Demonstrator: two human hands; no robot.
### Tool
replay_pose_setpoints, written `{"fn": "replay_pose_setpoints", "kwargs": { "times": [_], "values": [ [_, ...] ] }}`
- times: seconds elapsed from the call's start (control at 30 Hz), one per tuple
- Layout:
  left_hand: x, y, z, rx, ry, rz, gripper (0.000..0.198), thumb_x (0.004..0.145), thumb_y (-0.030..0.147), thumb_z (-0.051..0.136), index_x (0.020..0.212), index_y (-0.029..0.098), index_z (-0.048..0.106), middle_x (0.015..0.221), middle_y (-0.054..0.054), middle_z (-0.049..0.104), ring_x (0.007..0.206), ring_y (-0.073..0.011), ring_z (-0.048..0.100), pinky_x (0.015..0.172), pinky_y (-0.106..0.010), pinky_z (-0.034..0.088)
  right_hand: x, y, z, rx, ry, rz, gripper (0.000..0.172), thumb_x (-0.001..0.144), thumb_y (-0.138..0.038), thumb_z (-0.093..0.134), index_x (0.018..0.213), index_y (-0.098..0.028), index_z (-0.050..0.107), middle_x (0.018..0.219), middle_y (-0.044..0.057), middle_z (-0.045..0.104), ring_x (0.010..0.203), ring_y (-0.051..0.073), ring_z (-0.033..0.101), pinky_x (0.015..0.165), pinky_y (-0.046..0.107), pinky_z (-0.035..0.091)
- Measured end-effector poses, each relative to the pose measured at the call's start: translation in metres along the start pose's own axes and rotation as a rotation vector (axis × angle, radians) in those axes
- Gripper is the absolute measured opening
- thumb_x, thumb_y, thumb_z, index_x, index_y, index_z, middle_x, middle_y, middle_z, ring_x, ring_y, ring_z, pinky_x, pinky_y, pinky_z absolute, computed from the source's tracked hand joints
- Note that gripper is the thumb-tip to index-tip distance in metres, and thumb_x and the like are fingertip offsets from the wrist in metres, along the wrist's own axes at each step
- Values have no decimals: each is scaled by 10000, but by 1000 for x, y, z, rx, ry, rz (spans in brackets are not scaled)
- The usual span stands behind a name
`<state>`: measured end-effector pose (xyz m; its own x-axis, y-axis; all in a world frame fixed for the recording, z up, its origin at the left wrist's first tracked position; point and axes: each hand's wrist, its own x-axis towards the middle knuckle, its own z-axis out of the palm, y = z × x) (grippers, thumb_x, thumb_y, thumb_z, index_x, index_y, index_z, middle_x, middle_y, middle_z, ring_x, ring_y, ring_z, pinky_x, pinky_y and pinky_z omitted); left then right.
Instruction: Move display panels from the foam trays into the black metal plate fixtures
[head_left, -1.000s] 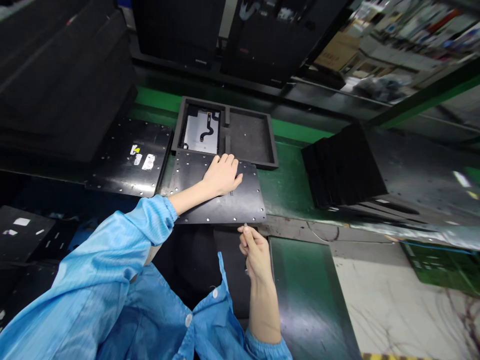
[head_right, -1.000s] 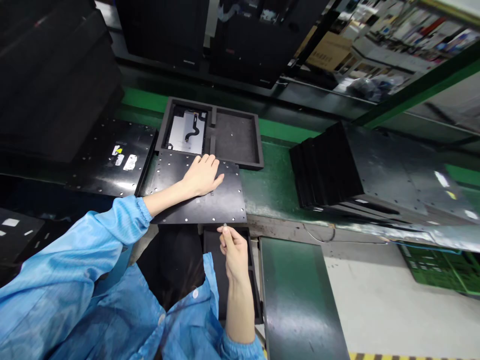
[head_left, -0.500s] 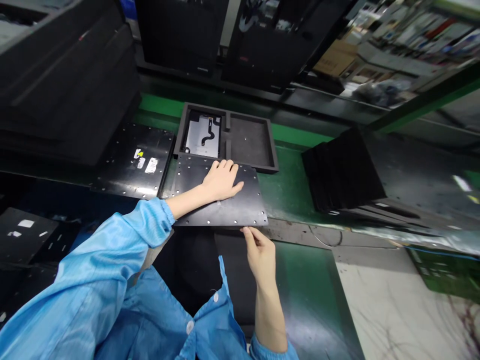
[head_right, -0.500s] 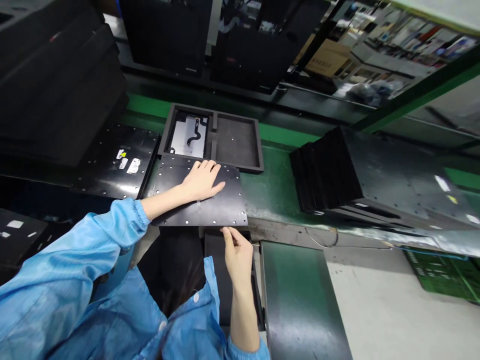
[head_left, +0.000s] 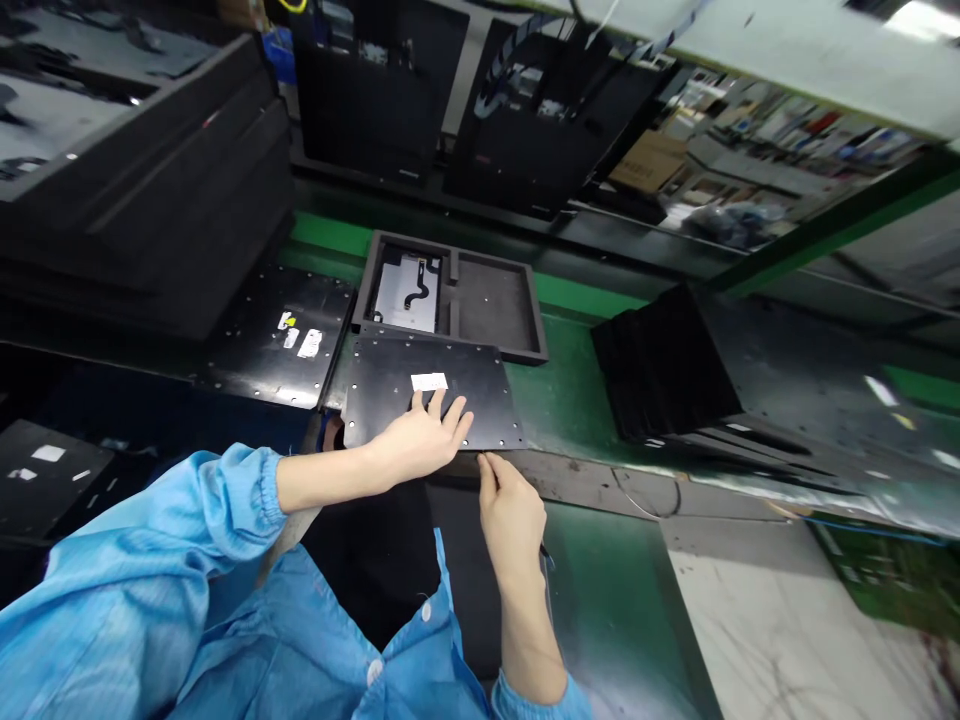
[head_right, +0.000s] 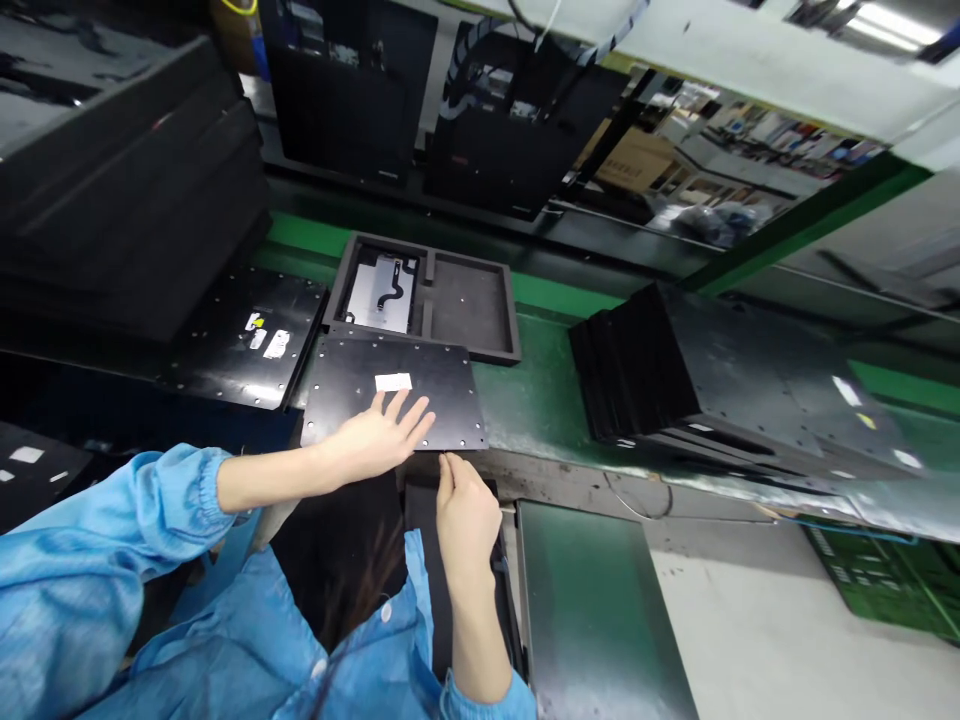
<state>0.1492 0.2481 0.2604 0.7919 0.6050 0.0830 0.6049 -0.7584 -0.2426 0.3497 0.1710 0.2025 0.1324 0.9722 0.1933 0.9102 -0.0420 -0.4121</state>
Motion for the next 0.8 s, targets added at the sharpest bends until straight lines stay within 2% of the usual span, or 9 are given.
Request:
{"fn": "replay_pose_setpoints", "kwargs": {
  "times": [0.17,0.23,0.3,0.43,0.5,0.57,0.63,0.7,0.8],
  "values": [
    [-1,-18,-27,54,153,-23,507,1064,45,411,1543,37,577,1607,-246,607,1342,-399,710,946,-545,674,7,-12,-19,-8,-89,-34,432,1153,-441,425,1163,-214,793,1070,104,840,882,265,783,725,326,459],
    [2,-30,-41,30,153,-22,477,1053,42,445,1507,42,589,1590,-231,627,1272,-354,747,861,-461,685,16,-24,-24,-7,-120,-100,348,1126,-476,533,1230,-234,761,1051,83,836,868,258,780,693,313,436],
    [5,-40,-52,10,130,-6,459,1034,42,498,1484,50,590,1578,-226,636,1209,-319,768,788,-405,673,33,-36,-24,-39,-186,-197,352,1077,-509,649,1290,-240,729,1029,68,832,850,256,778,652,305,406],
    [8,-46,-57,3,118,-5,460,987,31,583,1445,75,600,1560,-214,648,1155,-298,770,755,-381,647,80,-46,-13,-181,-351,-361,397,1015,-553,744,1184,-195,764,940,81,826,803,270,771,608,305,378],
    [9,-44,-53,-19,137,-17,448,973,33,617,1418,85,611,1543,-214,656,1128,-295,772,746,-382,644,98,-43,-9,-275,-368,-465,387,1012,-549,749,1095,-173,790,890,102,815,776,267,759,608,304,379],
    [10,-44,-48,-53,166,-33,427,966,42,647,1390,92,621,1504,-217,678,1105,-295,776,753,-387,649,105,-36,-7,-359,-312,-666,290,1044,-449,719,1065,-174,807,876,110,805,732,236,733,603,304,367],
    [11,-45,-43,-71,194,-52,408,966,44,659,1369,97,628,1460,-217,701,1086,-293,781,778,-393,653,104,-31,-5,-392,-179,-930,180,1071,-262,647,1110,-208,815,912,93,804,701,188,697,606,305,358],
    [13,-48,-39,-65,223,-67,403,971,37,654,1368,102,627,1454,-215,704,1078,-286,784,809,-393,654,100,-30,-2,-392,17,-1103,274,1054,-112,586,1139,-243,811,914,65,789,696,159,664,623,307,363],
    [16,-53,-38,-63,261,-93,365,994,61,658,1354,115,631,1433,-200,715,1080,-274,787,786,-363,648,98,-36,4,-430,237,-1045,316,997,-19,569,1030,-221,811,853,60,754,667,158,617,619,316,353]
  ]
}}
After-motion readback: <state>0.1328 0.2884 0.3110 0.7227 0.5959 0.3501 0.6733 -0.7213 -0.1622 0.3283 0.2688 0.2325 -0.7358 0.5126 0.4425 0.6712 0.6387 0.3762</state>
